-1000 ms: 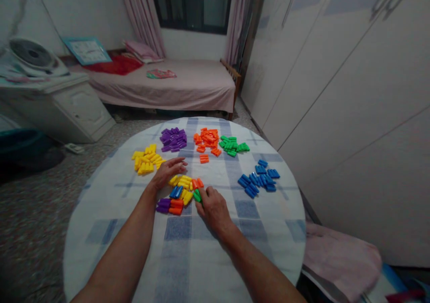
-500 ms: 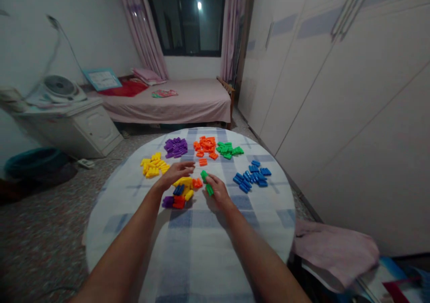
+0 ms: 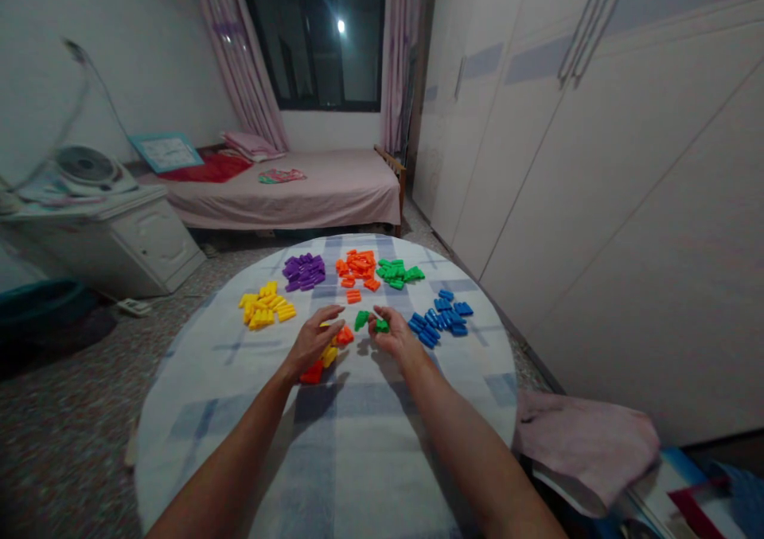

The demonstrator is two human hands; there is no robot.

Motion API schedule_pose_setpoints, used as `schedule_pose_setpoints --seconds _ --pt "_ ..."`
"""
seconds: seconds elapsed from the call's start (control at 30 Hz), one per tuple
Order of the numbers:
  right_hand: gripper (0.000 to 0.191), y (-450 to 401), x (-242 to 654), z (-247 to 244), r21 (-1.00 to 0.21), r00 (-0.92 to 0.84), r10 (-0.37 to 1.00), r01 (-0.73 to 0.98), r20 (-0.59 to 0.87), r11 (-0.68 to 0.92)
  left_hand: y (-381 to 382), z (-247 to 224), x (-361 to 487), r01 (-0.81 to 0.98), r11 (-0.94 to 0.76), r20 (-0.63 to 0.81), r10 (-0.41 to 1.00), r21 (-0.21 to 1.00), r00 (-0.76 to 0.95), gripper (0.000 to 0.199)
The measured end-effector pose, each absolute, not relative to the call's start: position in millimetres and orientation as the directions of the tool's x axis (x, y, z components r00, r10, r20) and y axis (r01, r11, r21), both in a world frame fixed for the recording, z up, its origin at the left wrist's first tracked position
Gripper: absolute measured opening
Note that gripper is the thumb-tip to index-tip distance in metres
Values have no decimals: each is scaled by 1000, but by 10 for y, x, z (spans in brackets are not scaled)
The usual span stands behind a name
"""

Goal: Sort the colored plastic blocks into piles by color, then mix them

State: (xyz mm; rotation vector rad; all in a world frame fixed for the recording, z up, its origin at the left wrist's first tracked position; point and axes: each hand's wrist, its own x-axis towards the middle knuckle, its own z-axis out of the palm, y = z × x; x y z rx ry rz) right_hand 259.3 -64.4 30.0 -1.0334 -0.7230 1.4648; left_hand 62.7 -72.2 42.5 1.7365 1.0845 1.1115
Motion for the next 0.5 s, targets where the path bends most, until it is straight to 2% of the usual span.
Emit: schedule_pose_setpoints --seconds 0.13,0.27,0.4,0.47,0.5 --pt "20 -239 2826 448 -947 256 938 -279 -234 -160 -642 307 240 319 -205 219 976 925 -8 37" --pt "19 -57 2815 445 -982 396 899 -77 -188 -172 -611 125 -44 368 -178 234 965 913 -114 33" --pt "21 -77 2554 358 -975 400 913 156 -86 -160 -611 -85 -141 440 -161 282 933 884 -225 28" --pt "26 -114 2390 297 -921 365 931 363 0 -142 -613 -163 -147 472 -181 328 911 863 -250 27" --pt "30 -134 2313 262 -853 329 943 505 46 -134 -615 -189 -146 481 -195 347 904 854 -249 27"
